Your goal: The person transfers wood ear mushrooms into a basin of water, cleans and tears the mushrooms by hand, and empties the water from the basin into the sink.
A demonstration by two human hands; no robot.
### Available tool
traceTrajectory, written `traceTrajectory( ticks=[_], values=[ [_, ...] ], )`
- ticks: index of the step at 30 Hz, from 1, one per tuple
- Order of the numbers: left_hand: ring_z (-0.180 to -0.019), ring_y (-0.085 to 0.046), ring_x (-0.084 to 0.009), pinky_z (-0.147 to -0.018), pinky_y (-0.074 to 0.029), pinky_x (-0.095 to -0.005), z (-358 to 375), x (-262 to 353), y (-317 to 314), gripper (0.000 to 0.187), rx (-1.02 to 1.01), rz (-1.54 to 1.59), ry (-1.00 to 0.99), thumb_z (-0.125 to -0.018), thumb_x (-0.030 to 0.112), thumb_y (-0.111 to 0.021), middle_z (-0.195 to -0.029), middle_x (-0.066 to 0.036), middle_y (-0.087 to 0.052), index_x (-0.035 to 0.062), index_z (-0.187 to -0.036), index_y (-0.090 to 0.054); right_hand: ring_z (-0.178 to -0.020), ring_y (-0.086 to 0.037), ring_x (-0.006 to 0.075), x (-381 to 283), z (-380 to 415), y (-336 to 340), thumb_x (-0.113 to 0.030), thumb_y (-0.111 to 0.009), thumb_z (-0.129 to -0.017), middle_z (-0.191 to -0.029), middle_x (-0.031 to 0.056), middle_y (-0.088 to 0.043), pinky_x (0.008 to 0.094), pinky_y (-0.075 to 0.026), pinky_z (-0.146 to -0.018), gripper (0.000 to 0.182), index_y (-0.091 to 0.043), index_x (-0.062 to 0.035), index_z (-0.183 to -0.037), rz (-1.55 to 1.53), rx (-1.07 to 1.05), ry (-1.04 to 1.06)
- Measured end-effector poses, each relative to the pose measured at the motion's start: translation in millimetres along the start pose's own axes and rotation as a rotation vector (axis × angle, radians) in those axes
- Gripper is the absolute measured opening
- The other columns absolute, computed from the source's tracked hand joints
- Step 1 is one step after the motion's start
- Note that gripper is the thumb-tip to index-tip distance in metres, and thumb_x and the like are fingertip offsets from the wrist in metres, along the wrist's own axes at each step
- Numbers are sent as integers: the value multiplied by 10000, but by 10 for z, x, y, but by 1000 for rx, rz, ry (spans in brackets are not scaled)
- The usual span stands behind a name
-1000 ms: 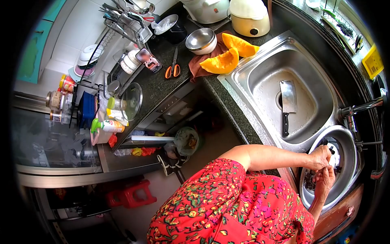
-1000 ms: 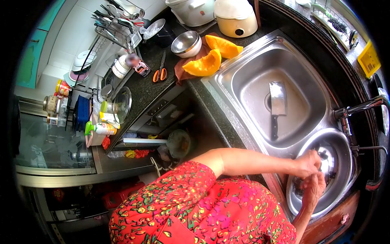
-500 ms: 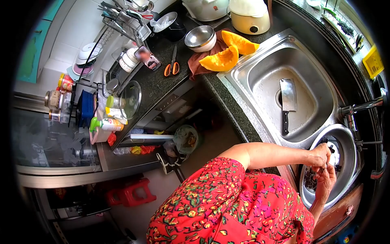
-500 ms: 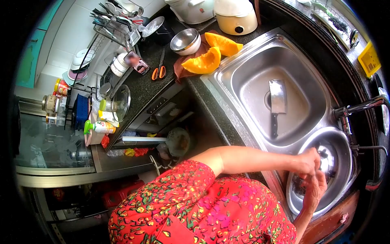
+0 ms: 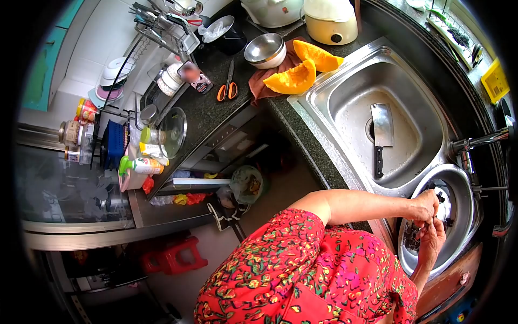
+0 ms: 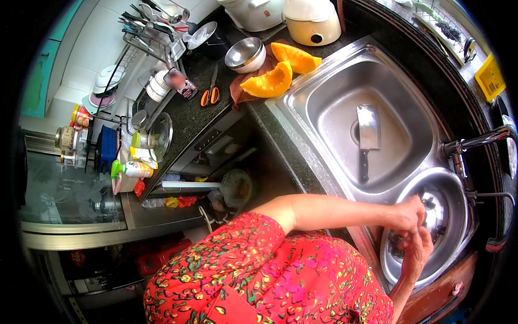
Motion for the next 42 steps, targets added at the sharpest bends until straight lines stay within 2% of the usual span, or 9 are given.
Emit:
traceTrajectory(
  ticks=[6, 13, 18, 25, 27, 33, 35, 38, 42],
  values=[
    [-436, -554, -183, -368, -420, -293, 14, -3, -10, 21, 10, 9, 12, -626, -71, -542, -526, -145, -547, -83, -635, -557, -433, -436, 58, 66, -44, 74, -155, -553, -844, -620, 23, -535, 182, -365, -396, 142, -511, -21, -866, 133, -31, -47],
    [-433, -562, -180, -380, -440, -290, -20, -62, 40, 59, 44, 36, -32, -626, -77, -497, -525, -158, -552, -83, -609, -553, -505, -476, 71, -84, 28, -135, -155, -613, -795, -674, 19, -554, 185, -398, -442, 172, -558, -15, -877, 84, -120, 35],
    [-441, -560, -178, -392, -440, -299, -107, -34, -22, 98, 134, -178, -216, -615, 2, -572, -512, -153, -555, -62, -543, -549, -492, -467, 72, 12, -53, 11, -168, -603, -804, -648, 15, -539, 191, -395, -437, 173, -556, -17, -873, 132, -80, 69],
    [-447, -563, -178, -381, -437, -303, -58, -19, -16, 89, 125, -192, -262, -596, 1, -602, -510, -148, -550, -56, -552, -549, -437, -435, 63, -40, -47, -45, -162, -571, -827, -603, 24, -524, 184, -366, -395, 158, -547, -6, -837, 177, -135, 24],
    [-424, -554, -178, -354, -423, -298, -71, -84, -16, 32, 55, -62, -157, -596, -59, -559, -512, -148, -543, -58, -565, -549, -456, -444, 66, -71, -24, -82, -143, -582, -811, -605, 26, -531, 184, -366, -405, 135, -569, -9, -815, 158, -140, 9],
    [-383, -538, -175, -323, -411, -295, -87, -147, 67, 57, 53, 124, -82, -610, -105, -509, -518, -134, -540, -62, -599, -545, -570, -528, 94, -137, 74, -195, -72, -572, -796, -765, 79, -596, 196, -432, -481, 226, -544, 17, -1001, 44, -190, 15],
    [-376, -535, -174, -319, -411, -297, -88, -151, 93, 59, 66, 161, -59, -614, -106, -508, -518, -129, -539, -61, -606, -544, -638, -544, 91, -234, 135, -226, -65, -565, -803, -801, 62, -583, 192, -453, -533, 308, -489, 19, -1089, 41, -71, 55],
    [-365, -525, -178, -296, -405, -310, -117, -275, 102, 73, 72, 302, 72, -633, -102, -545, -507, -112, -518, -35, -665, -548, -674, -545, 91, -225, 107, -148, -48, -566, -798, -829, 51, -583, 185, -442, -553, 332, -492, 1, -1117, 161, -195, 222],
    [-359, -515, -178, -291, -401, -310, -96, -327, 54, 75, 39, 336, 154, -644, -90, -551, -512, -113, -516, -33, -691, -541, -642, -519, 77, -234, 98, -109, -60, -574, -801, -814, 31, -565, 180, -417, -532, 260, -529, 0, -1050, 282, -167, 238]
  ],
)
Point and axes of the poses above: each hand's wrist, its own z-axis away from the middle knuckle, its own y-axis out of the back of the hand, x = y × z, the point moved 8 cm from there along -z, towards the middle knuckle
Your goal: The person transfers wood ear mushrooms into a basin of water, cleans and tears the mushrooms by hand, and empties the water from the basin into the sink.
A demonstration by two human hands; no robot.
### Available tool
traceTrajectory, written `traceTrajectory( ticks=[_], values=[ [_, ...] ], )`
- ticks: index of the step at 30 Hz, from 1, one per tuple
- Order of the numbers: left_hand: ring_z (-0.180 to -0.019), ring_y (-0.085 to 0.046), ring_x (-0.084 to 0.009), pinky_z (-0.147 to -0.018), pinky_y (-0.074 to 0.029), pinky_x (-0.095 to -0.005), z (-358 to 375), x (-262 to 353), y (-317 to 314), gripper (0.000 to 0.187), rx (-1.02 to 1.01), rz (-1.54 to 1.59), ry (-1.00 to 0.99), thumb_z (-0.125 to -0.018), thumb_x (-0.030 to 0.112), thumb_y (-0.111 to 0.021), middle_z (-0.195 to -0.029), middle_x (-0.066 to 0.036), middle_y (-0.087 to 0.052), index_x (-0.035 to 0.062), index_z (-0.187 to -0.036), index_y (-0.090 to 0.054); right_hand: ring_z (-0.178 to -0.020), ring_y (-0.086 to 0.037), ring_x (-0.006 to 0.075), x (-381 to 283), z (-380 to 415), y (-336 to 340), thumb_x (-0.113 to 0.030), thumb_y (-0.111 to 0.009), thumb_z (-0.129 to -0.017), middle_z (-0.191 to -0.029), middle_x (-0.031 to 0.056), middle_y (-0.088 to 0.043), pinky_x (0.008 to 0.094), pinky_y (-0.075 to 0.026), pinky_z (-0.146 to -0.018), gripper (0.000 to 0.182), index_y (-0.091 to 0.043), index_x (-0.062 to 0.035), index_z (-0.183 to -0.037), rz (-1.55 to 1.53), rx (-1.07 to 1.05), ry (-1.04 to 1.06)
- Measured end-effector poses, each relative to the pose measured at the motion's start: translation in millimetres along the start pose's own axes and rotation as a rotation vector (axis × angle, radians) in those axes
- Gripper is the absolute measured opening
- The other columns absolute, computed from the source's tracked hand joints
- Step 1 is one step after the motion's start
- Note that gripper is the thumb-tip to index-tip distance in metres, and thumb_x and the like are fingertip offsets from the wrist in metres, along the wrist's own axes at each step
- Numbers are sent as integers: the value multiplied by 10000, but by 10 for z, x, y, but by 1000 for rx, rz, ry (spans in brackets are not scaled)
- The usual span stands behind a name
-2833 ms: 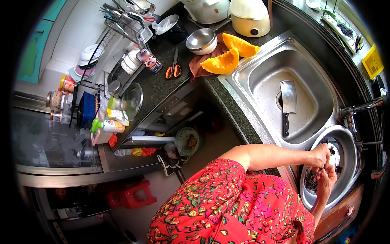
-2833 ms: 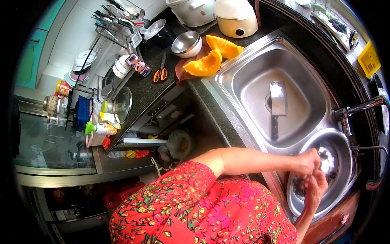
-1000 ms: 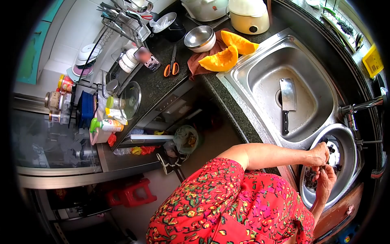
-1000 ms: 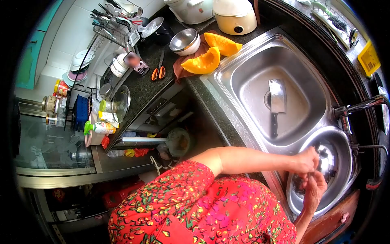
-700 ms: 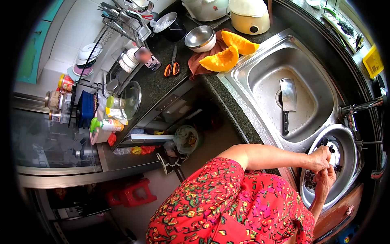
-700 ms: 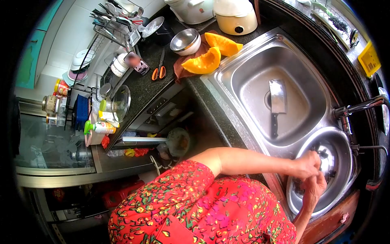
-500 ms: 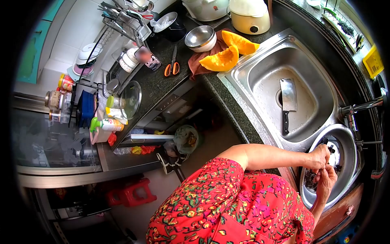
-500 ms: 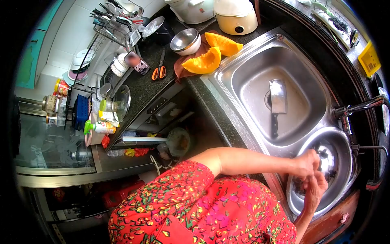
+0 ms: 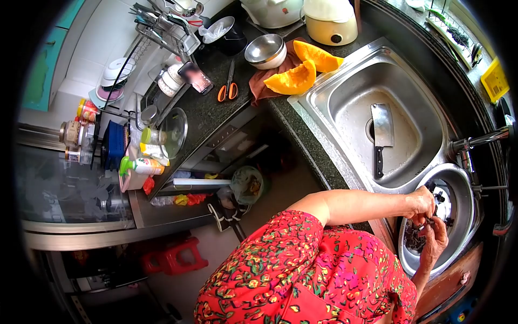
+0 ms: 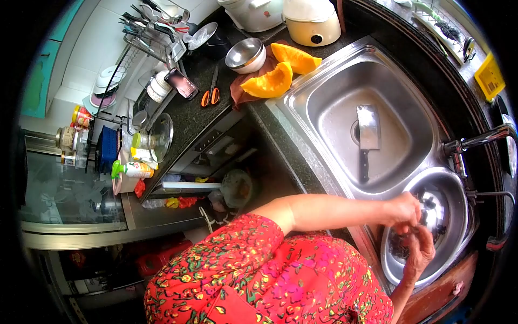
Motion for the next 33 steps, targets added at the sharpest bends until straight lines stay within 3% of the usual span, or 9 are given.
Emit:
traceTrajectory(
  ticks=[2, 8, 11, 15, 20, 26, 33],
  values=[
    [-360, -513, -175, -289, -400, -310, 62, 6, -38, 59, -18, 43, 27, -657, -71, -552, -511, -111, -511, -33, -698, -534, -608, -497, 75, -30, -6, 68, -68, -574, -796, -774, 30, -559, 188, -399, -536, 127, -576, -1, -904, 122, 106, 11],
    [-389, -523, -163, -323, -420, -291, 88, 39, -109, 89, -84, -92, -34, -688, 41, -603, -567, -122, -550, -31, -735, -578, -528, -441, 50, -15, -31, 90, -154, -559, -835, -613, -16, -493, 173, -343, -471, 135, -561, -22, -803, 169, 86, 3],
    [-426, -533, -158, -350, -435, -275, 172, 149, -189, 154, -79, -282, -96, -692, 107, -628, -565, -116, -560, -33, -752, -601, -473, -401, 37, 72, -21, 107, -191, -545, -849, -576, -22, -467, 167, -310, -429, 168, -546, -35, -789, 45, 134, -80],
    [-467, -545, -155, -398, -420, -256, 96, 139, -204, 86, -88, -363, -233, -645, 26, -618, -530, -97, -556, -58, -648, -598, -423, -366, 34, 207, -26, 179, -223, -530, -861, -549, -21, -449, 169, -292, -387, 192, -528, -47, -784, -38, 147, -146],
    [-466, -523, -134, -397, -390, -260, 61, 145, -171, 38, -26, -254, -224, -614, -27, -599, -528, -86, -547, -64, -620, -592, -385, -334, 39, 244, -36, 107, -278, -477, -889, -567, -5, -474, 176, -297, -340, 231, -505, -57, -831, -214, 121, -198],
    [-462, -508, -123, -388, -378, -263, 98, 229, -127, 45, 29, -261, -260, -616, -29, -594, -527, -88, -535, -72, -616, -583, -396, -348, 37, 311, -31, 105, -290, -484, -885, -570, -7, -473, 183, -302, -344, 235, -504, -65, -822, -204, 157, -221],
    [-410, -500, -140, -345, -362, -257, 107, 163, -136, 80, -19, -260, -154, -659, -2, -593, -508, -100, -530, -69, -619, -573, -411, -358, 32, 290, -50, 113, -259, -492, -884, -569, -18, -444, 182, -319, -360, 211, -489, -72, -788, -154, 131, -168]
  ],
)
Point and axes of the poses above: each hand's wrist, its own z-axis away from the middle knuckle, its own y-axis out of the back of the hand, x = y × z, the point moved 8 cm from there along -z, towards the middle knuckle
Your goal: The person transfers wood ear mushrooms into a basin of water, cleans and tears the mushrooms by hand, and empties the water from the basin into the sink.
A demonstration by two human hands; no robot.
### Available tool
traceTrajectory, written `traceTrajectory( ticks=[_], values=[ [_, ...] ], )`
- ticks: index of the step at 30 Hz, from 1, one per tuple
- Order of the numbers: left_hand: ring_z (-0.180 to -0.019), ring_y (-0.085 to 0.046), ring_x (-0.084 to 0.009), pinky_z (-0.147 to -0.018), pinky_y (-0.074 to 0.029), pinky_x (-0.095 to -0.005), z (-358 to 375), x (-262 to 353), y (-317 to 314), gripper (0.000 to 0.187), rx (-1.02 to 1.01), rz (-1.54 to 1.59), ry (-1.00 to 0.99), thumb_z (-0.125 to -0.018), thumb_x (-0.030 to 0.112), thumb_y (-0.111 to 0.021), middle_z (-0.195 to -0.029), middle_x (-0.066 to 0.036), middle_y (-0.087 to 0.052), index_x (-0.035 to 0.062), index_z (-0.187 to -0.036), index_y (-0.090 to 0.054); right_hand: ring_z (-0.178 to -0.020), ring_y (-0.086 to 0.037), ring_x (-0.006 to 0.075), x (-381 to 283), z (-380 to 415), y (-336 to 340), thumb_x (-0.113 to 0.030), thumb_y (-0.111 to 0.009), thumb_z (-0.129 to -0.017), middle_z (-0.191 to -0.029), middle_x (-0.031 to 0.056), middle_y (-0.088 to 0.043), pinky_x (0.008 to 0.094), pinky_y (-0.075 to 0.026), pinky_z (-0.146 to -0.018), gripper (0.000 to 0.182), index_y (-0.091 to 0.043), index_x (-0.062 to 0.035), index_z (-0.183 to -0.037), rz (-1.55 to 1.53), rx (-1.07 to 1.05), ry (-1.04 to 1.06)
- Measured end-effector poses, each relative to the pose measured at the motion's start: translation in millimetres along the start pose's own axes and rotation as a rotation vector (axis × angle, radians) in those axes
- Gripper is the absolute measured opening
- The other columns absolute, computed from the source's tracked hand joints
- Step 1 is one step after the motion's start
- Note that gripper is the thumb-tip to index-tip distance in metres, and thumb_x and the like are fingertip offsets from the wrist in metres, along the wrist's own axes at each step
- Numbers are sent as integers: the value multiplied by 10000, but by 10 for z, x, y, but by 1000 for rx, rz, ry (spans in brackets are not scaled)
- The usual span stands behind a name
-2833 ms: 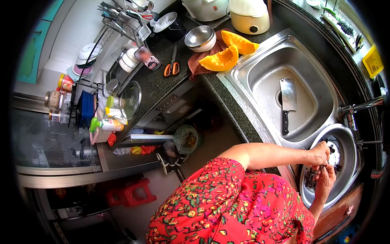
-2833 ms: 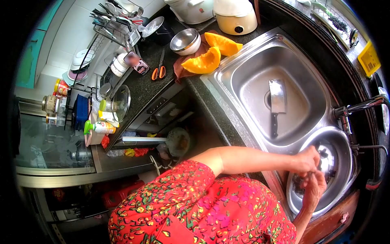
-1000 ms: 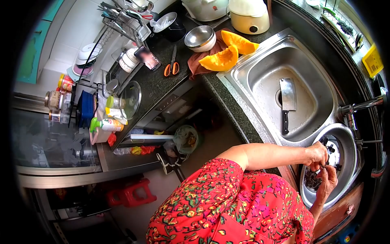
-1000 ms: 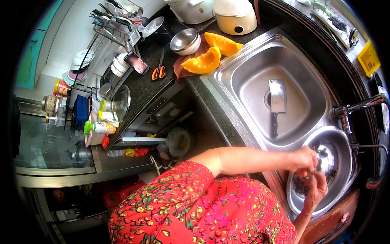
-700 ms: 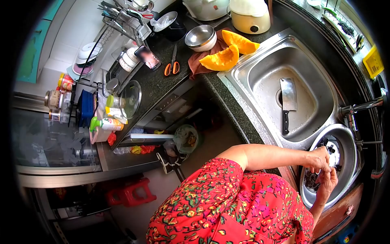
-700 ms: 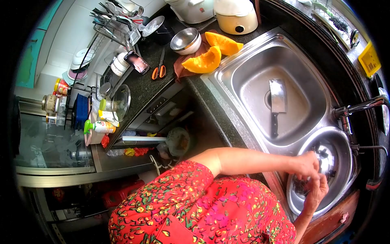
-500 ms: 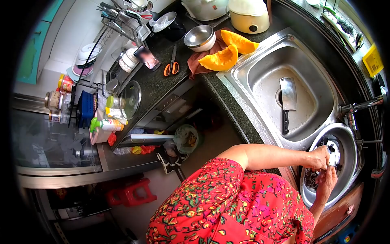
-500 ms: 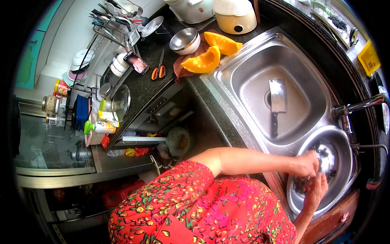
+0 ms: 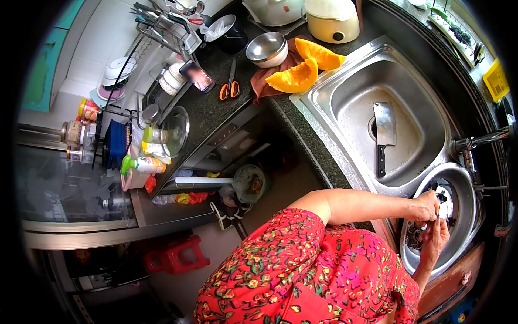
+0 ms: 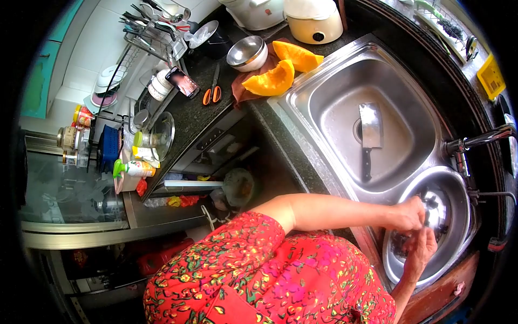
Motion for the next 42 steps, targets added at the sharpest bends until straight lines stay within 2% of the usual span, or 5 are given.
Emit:
traceTrajectory(
  ticks=[8, 15, 32, 38, 42],
  values=[
    [-379, -475, -136, -318, -336, -262, 3, -29, 26, 173, 41, 61, -34, -740, 53, -566, -483, -94, -510, -50, -601, -550, -466, -387, 22, -164, 43, -144, -208, -523, -869, -593, -32, -462, 164, -337, -405, 184, -534, -31, -916, 154, -13, 72],
    [-349, -467, -136, -295, -338, -250, 15, -67, -13, 244, 21, 105, 17, -780, 96, -551, -468, -89, -501, -45, -583, -537, -500, -421, 32, -198, 15, -69, -250, -575, -835, -647, -2, -540, 158, -320, -437, 227, -571, -26, -876, 204, 2, 106],
    [-351, -490, -182, -291, -360, -298, -134, -209, -49, 109, -9, 104, 30, -703, -24, -608, -473, -106, -512, -39, -614, -548, -485, -393, 29, -138, 35, -12, -179, -544, -855, -577, -37, -450, 159, -306, -431, 138, -535, -42, -860, 22, 58, 59],
    [-352, -507, -198, -286, -392, -318, -132, -258, -28, 124, 20, 169, 97, -755, 38, -578, -479, -116, -518, -42, -665, -546, -511, -379, 22, -198, 26, 48, -156, -554, -848, -585, -47, -456, 161, -281, -463, 130, -569, -36, -801, 222, 112, 177],
    [-352, -482, -145, -289, -365, -265, -80, -208, -20, 192, -11, 219, 105, -773, 96, -562, -487, -85, -505, -35, -634, -543, -519, -389, 25, -185, 31, 10, -143, -557, -845, -601, -44, -468, 165, -289, -464, 114, -582, -33, -824, 215, 71, 196]
  ],
)
Point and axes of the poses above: each hand's wrist, its own z-axis away from the middle knuckle, its own y-axis out of the back of the hand, x = y × z, the point moved 8 cm from there along -z, towards the middle knuckle
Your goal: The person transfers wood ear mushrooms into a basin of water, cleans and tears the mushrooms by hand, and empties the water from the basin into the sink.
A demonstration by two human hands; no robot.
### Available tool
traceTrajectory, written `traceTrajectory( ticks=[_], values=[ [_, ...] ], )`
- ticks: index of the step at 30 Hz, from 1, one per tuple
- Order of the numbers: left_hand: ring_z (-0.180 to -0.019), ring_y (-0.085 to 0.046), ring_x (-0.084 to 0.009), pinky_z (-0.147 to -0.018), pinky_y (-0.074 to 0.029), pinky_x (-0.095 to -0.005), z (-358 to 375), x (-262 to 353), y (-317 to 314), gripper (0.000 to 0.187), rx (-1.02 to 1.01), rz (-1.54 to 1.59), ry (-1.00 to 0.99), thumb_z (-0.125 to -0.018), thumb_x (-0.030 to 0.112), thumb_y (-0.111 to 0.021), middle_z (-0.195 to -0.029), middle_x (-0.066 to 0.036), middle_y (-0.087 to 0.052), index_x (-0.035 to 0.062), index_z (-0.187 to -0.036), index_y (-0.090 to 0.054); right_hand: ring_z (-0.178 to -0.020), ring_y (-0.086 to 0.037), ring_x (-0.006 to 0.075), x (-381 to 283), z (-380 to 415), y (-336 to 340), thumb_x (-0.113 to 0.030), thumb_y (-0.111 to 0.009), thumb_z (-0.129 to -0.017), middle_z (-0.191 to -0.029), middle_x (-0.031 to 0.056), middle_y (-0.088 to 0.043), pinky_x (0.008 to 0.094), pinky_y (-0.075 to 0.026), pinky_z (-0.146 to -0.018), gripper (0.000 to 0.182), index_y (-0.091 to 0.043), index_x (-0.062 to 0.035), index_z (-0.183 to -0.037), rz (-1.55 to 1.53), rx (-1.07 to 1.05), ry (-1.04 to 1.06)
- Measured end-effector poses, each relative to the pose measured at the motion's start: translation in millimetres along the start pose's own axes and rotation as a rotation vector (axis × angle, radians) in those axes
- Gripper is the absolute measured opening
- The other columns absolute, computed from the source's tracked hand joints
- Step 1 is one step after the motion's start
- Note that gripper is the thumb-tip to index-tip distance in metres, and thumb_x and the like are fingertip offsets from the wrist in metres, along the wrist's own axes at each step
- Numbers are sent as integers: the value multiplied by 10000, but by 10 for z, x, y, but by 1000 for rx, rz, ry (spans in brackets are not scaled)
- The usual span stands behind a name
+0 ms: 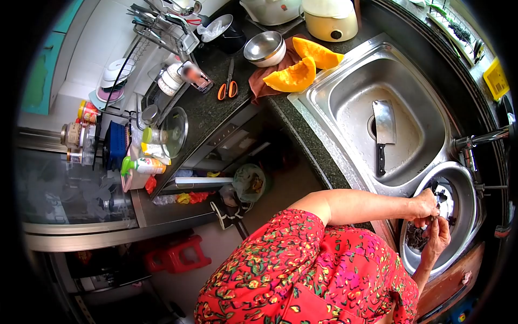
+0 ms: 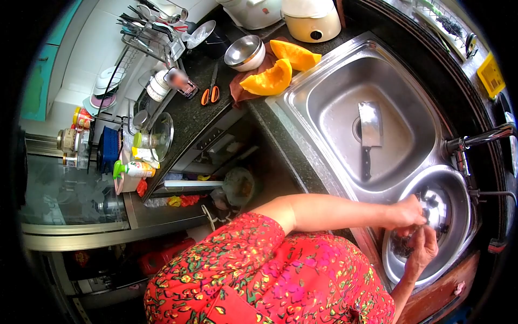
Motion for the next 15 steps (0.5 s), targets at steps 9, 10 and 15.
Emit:
traceTrajectory(
  ticks=[9, 10, 15],
  values=[
    [-363, -494, -162, -299, -373, -267, 26, -42, 5, 141, 6, -2, 82, -739, 63, -605, -498, -101, -513, -31, -650, -548, -551, -422, 33, 53, -28, 30, -125, -533, -860, -692, -13, -525, 164, -325, -470, 128, -573, -14, -909, 48, -31, 7],
    [-369, -499, -164, -303, -376, -269, 14, -53, 23, 130, 32, 45, 80, -723, 50, -618, -501, -103, -515, -31, -650, -547, -567, -428, 35, 18, -19, -4, -114, -537, -855, -708, -15, -525, 168, -332, -478, 120, -572, -14, -911, 50, -13, 18],
    [-372, -504, -167, -304, -380, -277, 24, 18, 39, 93, 32, -16, 63, -724, 7, -595, -496, -107, -511, -48, -677, -535, -610, -439, 38, -11, -12, -30, -89, -547, -843, -745, -20, -525, 175, -348, -504, 101, -570, -11, -903, 33, -38, 54]
  ],
)
Point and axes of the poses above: each hand's wrist, its own z-axis away from the middle knuckle, its own y-axis out of the back of the hand, x = y × z, the point moved 8 cm from there along -z, towards the middle knuckle
